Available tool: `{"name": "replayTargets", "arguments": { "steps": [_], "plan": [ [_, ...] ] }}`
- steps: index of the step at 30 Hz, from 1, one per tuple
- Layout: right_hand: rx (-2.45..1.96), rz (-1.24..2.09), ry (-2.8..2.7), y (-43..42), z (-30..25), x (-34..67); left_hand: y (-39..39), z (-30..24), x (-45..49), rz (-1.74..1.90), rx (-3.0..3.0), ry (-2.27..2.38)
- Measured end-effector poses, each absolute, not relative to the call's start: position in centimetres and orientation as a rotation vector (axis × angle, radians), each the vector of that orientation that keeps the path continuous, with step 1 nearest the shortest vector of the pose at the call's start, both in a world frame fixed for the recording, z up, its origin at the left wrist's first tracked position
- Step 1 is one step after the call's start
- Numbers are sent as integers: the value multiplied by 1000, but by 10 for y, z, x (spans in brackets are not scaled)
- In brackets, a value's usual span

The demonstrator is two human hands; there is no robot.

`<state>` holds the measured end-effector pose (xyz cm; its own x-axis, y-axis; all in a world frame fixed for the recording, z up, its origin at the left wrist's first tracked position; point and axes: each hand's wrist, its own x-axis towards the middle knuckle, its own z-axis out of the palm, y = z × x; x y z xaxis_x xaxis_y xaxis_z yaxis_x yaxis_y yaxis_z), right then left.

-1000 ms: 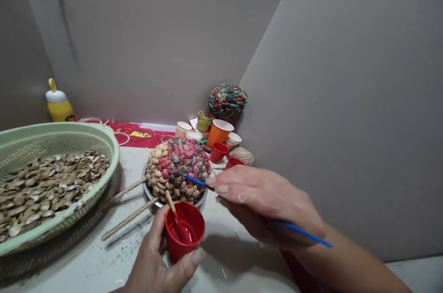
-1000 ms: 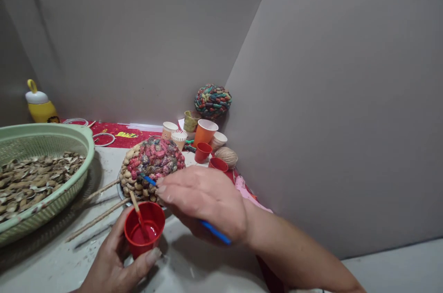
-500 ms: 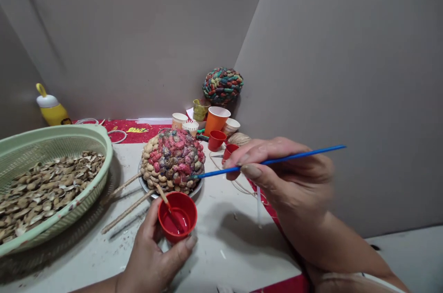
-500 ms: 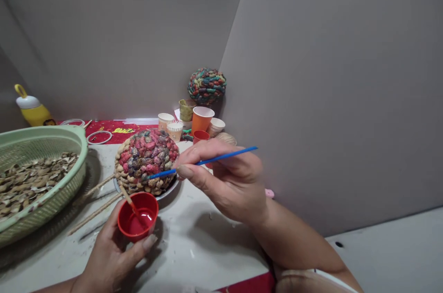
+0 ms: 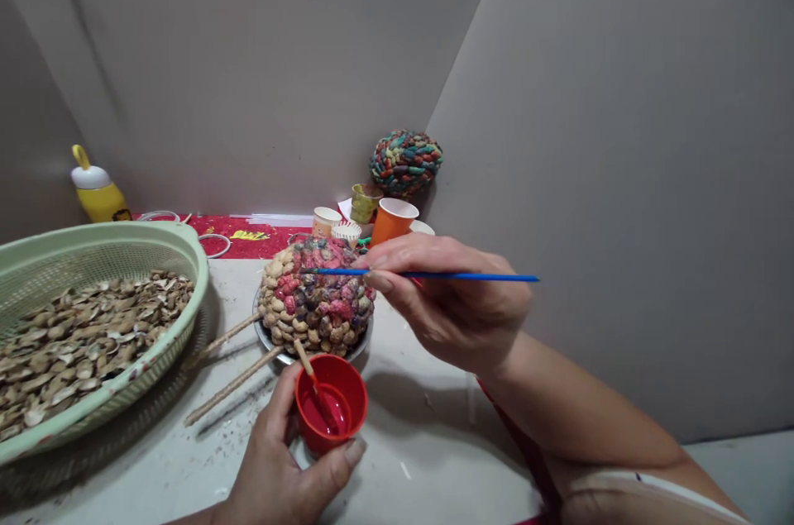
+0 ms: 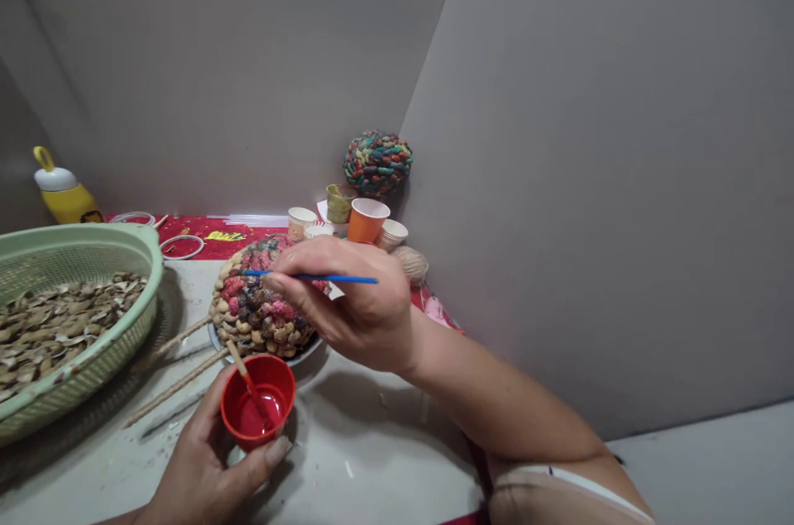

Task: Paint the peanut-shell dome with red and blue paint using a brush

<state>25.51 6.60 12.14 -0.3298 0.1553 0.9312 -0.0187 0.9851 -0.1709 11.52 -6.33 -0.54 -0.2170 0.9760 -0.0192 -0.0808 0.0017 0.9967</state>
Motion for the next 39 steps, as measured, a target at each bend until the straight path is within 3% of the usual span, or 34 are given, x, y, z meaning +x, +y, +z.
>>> {"name": "replayTargets", "arguments": {
  "steps": [4, 15, 28, 39],
  "plan": [
    [-155, 246, -1917, 78, 119, 243, -63, -5, 114, 1376, 1065, 1257],
    [-470, 853, -1823, 112, 128, 231, -63, -7, 113, 1377, 1043, 1257],
    [-430, 1005, -1799, 115, 130, 230, -62, -16, 112, 1331, 1044, 1266],
    [-543, 939, -1775, 122, 131, 241, -61, -8, 112, 1301, 1066, 1266]
  ]
}}
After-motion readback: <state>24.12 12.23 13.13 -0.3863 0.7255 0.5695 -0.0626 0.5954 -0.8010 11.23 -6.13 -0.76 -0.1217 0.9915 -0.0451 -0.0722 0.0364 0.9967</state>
